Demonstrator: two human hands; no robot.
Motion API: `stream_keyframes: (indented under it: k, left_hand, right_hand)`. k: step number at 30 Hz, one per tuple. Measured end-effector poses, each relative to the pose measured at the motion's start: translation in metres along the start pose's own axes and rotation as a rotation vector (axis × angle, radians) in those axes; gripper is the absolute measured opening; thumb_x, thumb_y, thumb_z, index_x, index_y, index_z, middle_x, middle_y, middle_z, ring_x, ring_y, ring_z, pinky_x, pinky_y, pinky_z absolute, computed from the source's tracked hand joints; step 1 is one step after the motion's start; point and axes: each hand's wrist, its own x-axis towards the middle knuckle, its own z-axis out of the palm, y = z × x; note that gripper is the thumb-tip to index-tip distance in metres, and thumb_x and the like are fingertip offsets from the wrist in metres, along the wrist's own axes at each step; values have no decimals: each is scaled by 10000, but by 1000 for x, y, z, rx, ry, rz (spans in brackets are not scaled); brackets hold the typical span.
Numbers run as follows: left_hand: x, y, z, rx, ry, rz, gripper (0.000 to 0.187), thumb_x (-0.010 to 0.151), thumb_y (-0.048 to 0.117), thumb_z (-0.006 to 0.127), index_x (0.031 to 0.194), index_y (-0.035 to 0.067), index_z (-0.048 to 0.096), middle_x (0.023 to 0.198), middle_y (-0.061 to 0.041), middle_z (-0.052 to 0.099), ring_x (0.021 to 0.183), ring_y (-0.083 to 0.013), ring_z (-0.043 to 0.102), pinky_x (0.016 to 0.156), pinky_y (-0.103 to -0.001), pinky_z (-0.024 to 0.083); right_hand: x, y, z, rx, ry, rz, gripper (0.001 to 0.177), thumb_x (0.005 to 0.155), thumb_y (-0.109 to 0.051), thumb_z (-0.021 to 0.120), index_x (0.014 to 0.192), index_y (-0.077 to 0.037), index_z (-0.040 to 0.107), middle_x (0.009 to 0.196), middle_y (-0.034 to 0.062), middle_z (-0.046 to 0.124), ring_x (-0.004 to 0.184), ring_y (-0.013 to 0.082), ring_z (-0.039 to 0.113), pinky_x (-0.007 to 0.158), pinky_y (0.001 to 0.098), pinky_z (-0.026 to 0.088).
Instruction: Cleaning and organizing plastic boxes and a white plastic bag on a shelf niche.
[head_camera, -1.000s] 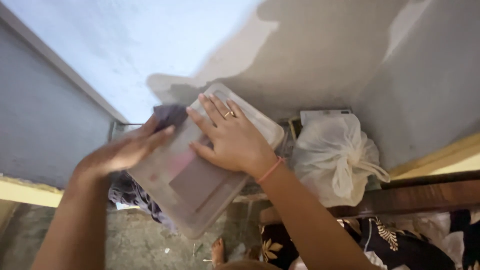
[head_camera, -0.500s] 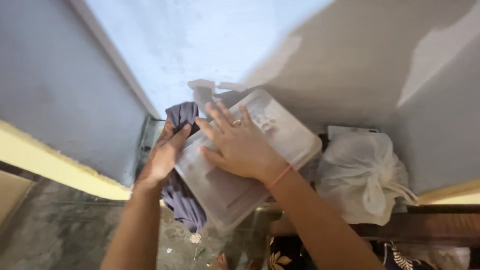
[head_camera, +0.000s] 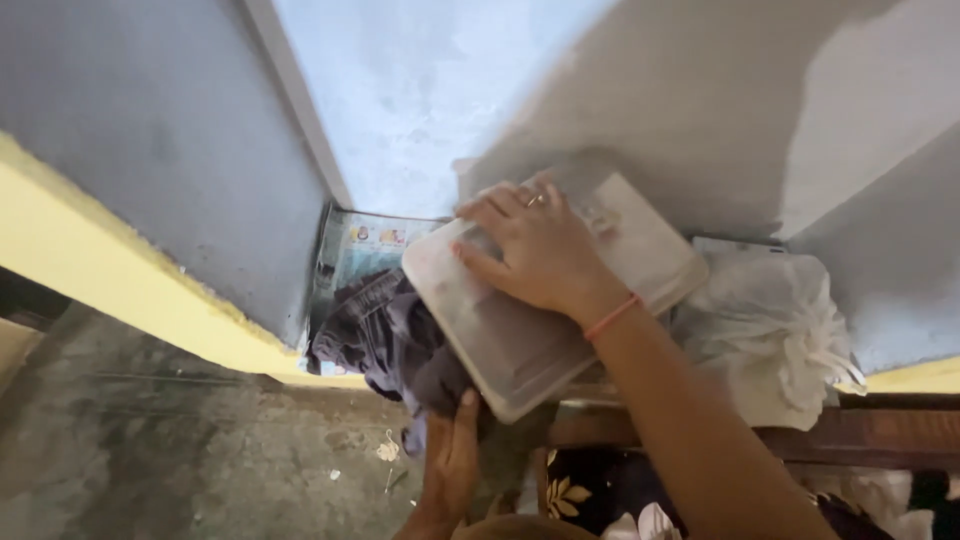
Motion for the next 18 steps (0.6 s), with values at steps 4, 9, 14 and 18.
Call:
stream_keyframes:
  k: [4,9,14,18]
  left_hand:
    - [13,81,-4,-248,-90,380,585,1062,312,441,1543,-11,365,1524,-225,494,1386,-357,468,1146,-426,364]
    - [55,125,-10,-224,45,465,562,1107,363,402,1518,-21,407,1510,-190,499,1354,-289,491,1141,-410,346]
    - [-13,94,-3,-200,-63,494,518,1080,332,430,1442,-32,504,1405,-197,609,1264,-298,580,1088,-406,433]
    - [-37,83,-6,-190,-143,639,513,1091,304,391,1448,-47,503,1381,-211,594,1287,-321,553,1107,-417,417]
  right_hand:
    - [12,-35,-6,-114,-59,61,584,997,-594,405,1341,-160,588,1344,157,577,1352,339,464,1140,651,156]
    - [28,-60,7,44,16,-98,423,1054,-445,411,1141,-127,675,1112,95,697,1098,278,667,1151,572,319]
    - [37,-46,18,79,113,-104,412,1045,-427,444,1108,-94,679,1038,114,693,1016,295,664,1025,535,352]
    - [45,-40,23,42,55,-68,404,1036,-425,437,1077,-101,676,1021,105,694,990,278,675,1029,544,342]
